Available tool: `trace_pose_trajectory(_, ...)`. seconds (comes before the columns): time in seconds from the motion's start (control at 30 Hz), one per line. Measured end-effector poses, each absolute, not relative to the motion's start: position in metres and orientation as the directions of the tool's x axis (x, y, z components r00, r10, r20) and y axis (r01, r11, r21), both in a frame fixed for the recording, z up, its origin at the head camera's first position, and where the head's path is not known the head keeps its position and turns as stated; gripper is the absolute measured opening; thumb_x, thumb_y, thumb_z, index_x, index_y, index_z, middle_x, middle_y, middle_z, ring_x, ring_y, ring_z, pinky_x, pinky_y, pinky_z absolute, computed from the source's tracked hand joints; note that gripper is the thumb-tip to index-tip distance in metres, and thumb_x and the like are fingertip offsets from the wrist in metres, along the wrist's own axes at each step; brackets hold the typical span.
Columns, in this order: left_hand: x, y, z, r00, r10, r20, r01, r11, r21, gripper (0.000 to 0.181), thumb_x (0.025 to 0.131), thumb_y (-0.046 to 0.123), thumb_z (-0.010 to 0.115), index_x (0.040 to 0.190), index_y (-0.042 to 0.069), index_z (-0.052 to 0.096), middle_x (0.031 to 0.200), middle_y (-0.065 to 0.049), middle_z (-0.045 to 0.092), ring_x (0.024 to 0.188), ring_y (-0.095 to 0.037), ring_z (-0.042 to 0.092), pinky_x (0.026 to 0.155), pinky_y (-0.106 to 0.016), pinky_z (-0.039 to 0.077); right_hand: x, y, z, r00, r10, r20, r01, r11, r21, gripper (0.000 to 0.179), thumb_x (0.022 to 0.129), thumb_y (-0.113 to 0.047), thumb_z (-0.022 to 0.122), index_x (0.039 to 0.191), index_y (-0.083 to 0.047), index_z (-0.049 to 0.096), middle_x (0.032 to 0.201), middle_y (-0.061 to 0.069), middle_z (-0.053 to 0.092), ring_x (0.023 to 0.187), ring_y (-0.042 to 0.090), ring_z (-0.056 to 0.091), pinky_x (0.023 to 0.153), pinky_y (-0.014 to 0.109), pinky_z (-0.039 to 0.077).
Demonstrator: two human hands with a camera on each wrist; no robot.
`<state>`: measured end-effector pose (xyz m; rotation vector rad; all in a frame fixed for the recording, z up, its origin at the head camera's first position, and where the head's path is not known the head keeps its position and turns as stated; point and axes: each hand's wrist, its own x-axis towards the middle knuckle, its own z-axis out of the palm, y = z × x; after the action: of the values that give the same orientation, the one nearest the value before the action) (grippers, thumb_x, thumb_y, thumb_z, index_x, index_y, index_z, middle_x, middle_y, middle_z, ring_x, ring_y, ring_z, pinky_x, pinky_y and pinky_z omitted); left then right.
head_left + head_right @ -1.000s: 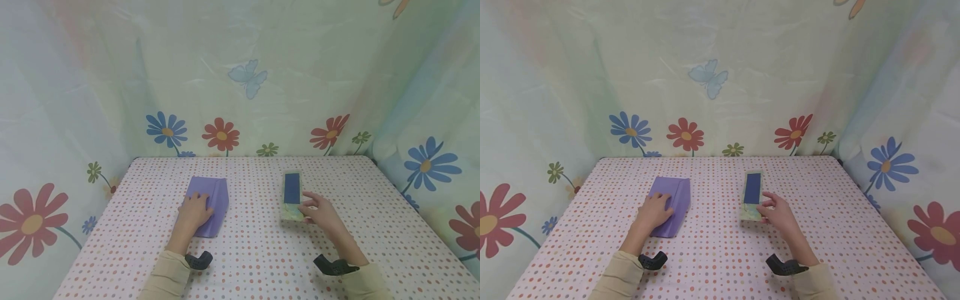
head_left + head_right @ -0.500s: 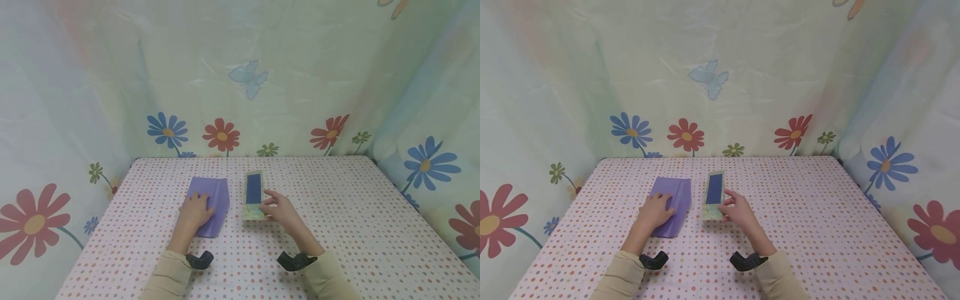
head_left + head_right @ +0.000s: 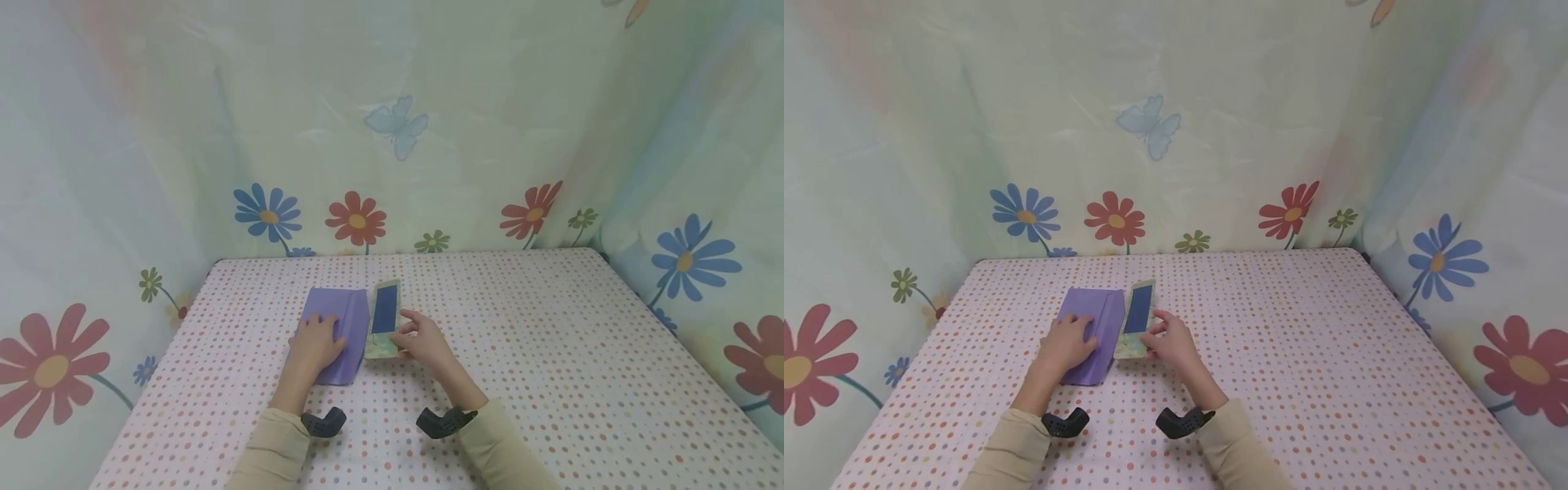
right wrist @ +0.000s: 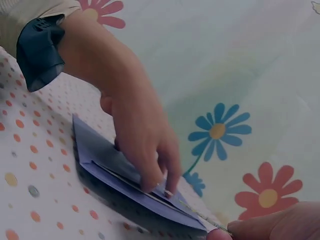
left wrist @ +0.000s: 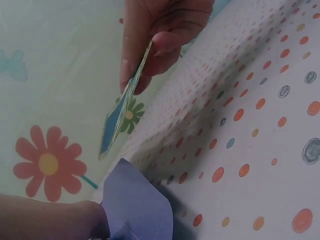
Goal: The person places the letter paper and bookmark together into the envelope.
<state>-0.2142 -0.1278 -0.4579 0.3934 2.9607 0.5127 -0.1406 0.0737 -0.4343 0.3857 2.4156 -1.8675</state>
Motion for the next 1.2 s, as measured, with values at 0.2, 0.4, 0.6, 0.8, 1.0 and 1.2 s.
trace_pose_trajectory(0.2,-0.214,-0.130,-0.457,-0.958,0.279,-0.067,0.240,0.908,0.345,0.054,0.086,0.035,0.058,0.136,0.014,0.051,0.139,-0.023,0.044,0.128,-0.046,0.039,0.093,-0.070,0.039,-0.145,0.054,-0.443,-0.969,0.153,-0.194,0.236,0.345,-0.909,0.064,0.085,-0.010,0.066,0.143,-0.006,0.039,0.110,0.014,0.060,0.057,0.013,0.064,0.059,0.029,0.058)
trace_pose_trajectory(0.4,-0.216,-0.135,-0.453,-0.959,0.277,-0.065,0.238,0.906,0.350,0.054,0.087,0.035,0.057,0.137,0.014,0.050,0.140,-0.023,0.043,0.130,-0.046,0.038,0.093,-0.070,0.038,-0.144,0.034,-0.452,-0.986,0.113,-0.121,0.159,0.430,-0.889,0.065,0.084,-0.012,0.066,0.142,-0.001,0.038,0.103,0.013,0.063,0.056,0.009,0.063,0.053,0.024,0.056)
trace_pose_trajectory(0.6,-0.217,-0.138,-0.451,-0.957,0.274,-0.092,0.227,0.911,0.345,0.055,0.088,0.035,0.056,0.139,0.014,0.048,0.142,-0.024,0.040,0.132,-0.047,0.036,0.095,-0.071,0.037,-0.143,0.022,-0.459,-0.990,0.127,-0.067,0.116,0.427,-0.897,0.062,0.085,-0.013,0.066,0.140,0.003,0.041,0.093,0.007,0.063,0.057,0.008,0.063,0.050,0.021,0.053)
trace_pose_trajectory(0.8,-0.217,-0.137,-0.452,-0.956,0.273,-0.106,0.222,0.911,0.347,0.055,0.088,0.036,0.056,0.139,0.015,0.048,0.142,-0.022,0.041,0.132,-0.046,0.036,0.096,-0.070,0.037,-0.144,0.019,-0.469,-0.989,0.144,-0.030,0.093,0.458,-0.884,0.057,0.086,-0.016,0.065,0.136,0.002,0.046,0.093,0.006,0.065,0.055,0.006,0.064,0.047,0.018,0.049)
trace_pose_trajectory(1.0,-0.218,-0.133,-0.452,-0.951,0.293,-0.100,0.241,0.903,0.357,0.055,0.088,0.036,0.057,0.137,0.014,0.049,0.141,-0.023,0.042,0.131,-0.046,0.038,0.094,-0.069,0.039,-0.142,0.022,-0.478,-0.940,0.247,0.236,-0.046,0.594,-0.803,0.037,0.090,-0.019,0.058,0.124,-0.005,0.060,0.100,0.005,0.065,0.078,0.010,0.066,0.067,0.022,0.055)
trace_pose_trajectory(1.2,-0.219,-0.131,-0.449,-0.950,0.293,-0.107,0.240,0.906,0.348,0.055,0.088,0.037,0.057,0.137,0.014,0.049,0.142,-0.022,0.041,0.131,-0.045,0.038,0.094,-0.068,0.040,-0.145,0.029,-0.488,-0.869,0.114,0.482,-0.266,0.713,-0.649,0.025,0.088,-0.016,0.060,0.112,-0.010,0.067,0.112,0.004,0.061,0.102,0.018,0.060,0.083,0.032,0.054)
